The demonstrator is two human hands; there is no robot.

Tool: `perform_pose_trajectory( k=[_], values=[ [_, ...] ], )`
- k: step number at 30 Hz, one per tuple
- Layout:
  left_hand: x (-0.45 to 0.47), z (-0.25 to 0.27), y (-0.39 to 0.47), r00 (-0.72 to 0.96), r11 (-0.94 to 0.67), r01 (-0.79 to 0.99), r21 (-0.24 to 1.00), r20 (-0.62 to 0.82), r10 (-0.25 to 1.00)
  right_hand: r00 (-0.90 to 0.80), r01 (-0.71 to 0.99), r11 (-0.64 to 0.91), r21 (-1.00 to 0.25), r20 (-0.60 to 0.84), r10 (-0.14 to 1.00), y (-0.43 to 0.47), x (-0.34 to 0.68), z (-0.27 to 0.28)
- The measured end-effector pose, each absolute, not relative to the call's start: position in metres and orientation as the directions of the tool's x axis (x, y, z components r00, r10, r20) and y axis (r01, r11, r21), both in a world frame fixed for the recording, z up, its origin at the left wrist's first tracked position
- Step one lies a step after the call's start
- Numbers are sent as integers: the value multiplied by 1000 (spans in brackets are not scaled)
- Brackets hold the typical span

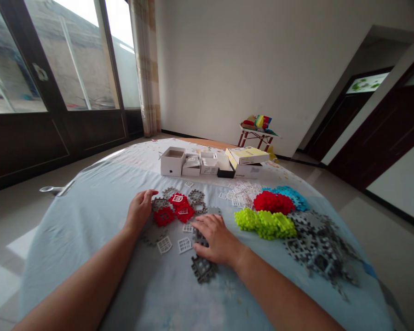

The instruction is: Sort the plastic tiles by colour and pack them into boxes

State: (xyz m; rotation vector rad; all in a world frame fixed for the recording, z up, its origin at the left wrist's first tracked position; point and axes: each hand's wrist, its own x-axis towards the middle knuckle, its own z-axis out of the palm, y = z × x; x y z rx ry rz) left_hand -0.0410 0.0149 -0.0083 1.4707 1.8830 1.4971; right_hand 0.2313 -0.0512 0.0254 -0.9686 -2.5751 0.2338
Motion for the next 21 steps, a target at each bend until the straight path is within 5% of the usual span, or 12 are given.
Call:
perform_pose_trajectory(
  k=[8, 21],
  values=[
    [-21, 1, 7, -427, -75, 568, 820, 371, 825, -756, 517, 789, -332, 255, 603, -71, 244, 31],
    [-6, 1, 5, -444, -56, 593, 803, 384, 810, -632, 561, 684, -466, 292, 718, -61, 259, 21]
  ],
)
